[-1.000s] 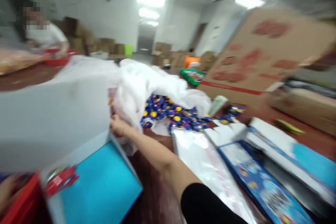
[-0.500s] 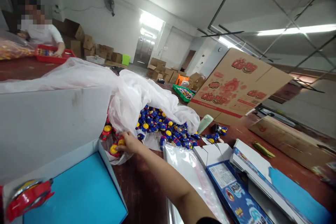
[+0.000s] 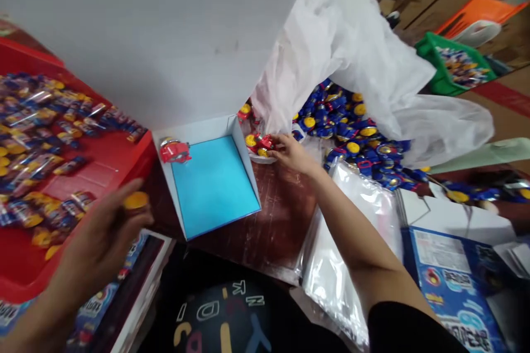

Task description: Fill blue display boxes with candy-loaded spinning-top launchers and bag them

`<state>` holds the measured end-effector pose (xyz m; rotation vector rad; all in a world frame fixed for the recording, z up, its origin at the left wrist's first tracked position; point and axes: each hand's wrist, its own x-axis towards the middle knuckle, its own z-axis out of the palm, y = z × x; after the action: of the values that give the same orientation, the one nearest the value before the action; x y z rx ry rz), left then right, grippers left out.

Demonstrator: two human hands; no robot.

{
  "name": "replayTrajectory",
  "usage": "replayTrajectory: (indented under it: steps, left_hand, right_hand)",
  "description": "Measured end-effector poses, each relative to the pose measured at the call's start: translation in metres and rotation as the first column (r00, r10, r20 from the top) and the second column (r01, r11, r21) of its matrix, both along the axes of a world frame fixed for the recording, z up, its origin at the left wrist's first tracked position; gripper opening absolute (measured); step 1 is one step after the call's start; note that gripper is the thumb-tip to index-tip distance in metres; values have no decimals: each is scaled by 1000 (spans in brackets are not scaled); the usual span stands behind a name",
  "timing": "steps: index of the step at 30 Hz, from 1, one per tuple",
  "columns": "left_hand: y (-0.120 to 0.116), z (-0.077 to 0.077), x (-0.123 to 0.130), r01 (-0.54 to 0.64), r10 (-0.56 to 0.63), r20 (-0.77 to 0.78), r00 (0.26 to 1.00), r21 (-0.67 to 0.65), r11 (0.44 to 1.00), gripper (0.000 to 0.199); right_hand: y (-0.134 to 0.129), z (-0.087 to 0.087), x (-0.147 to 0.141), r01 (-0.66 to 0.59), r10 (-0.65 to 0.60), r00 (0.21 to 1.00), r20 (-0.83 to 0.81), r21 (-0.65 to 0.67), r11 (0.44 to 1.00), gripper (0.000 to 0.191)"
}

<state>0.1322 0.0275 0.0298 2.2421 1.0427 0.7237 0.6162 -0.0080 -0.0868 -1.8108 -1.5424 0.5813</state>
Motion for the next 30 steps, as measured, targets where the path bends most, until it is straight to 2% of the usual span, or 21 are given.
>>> replayTrajectory:
  steps: [3, 6, 8, 10, 13, 15, 17, 19, 21, 24, 26, 28, 30]
  left_hand:
    - [-7, -31, 38, 139, -137, 41, 990, -63, 988, 35]
    - [-12, -45, 63, 202, -192, 77, 978, -161, 966, 20]
    - [-12, -45, 67, 219, -206, 79, 975, -222, 950, 23]
    - [-11, -39, 66, 251, -238, 81, 968, -295, 922, 26]
    - [-9, -28, 70, 304, -296, 90, 951, -461, 834, 33]
    - [-9, -21, 76, 322, -320, 99, 942, -535, 782, 34]
    - [-10, -17, 80, 344, -342, 114, 933, -559, 754, 35]
    - [-11, -12, 82, 363, -358, 125, 926, -558, 746, 35]
    - [-10, -6, 81, 368, -365, 118, 924, -543, 755, 34]
    - [-8, 4, 80, 383, -395, 91, 914, -508, 771, 31]
    - [-8, 8, 79, 423, -444, 67, 894, -460, 781, 30]
    - [-9, 7, 78, 467, -492, 5, 871, -325, 823, 30]
    - [-11, 1, 77, 495, -499, -104, 860, -66, 866, 32]
  right_hand:
    - [17, -12, -14, -74, 74, 997, 25, -2, 997, 51]
    - [13, -3, -32, -87, 85, 996, 16, 90, 992, 52]
    - [-5, 18, -49, -101, 89, 994, 62, 241, 965, 51]
    - [-27, 44, -71, -254, 194, 962, 190, 379, 890, 49]
    - [-50, 78, -107, -575, 408, 803, 435, 382, 724, 43]
    - [-55, 90, -124, -649, 418, 736, 532, 381, 659, 39]
    - [-56, 96, -131, -655, 354, 721, 596, 417, 631, 36]
    - [-55, 101, -131, -645, 303, 717, 628, 433, 629, 36]
    - [-56, 105, -127, -613, 277, 739, 614, 441, 656, 36]
    - [-58, 109, -123, -583, 287, 764, 577, 428, 691, 37]
    - [-60, 108, -124, -600, 304, 750, 588, 409, 688, 37]
    - [-61, 104, -129, -621, 322, 731, 602, 389, 681, 34]
    - [-61, 100, -136, -610, 392, 760, 519, 359, 707, 31]
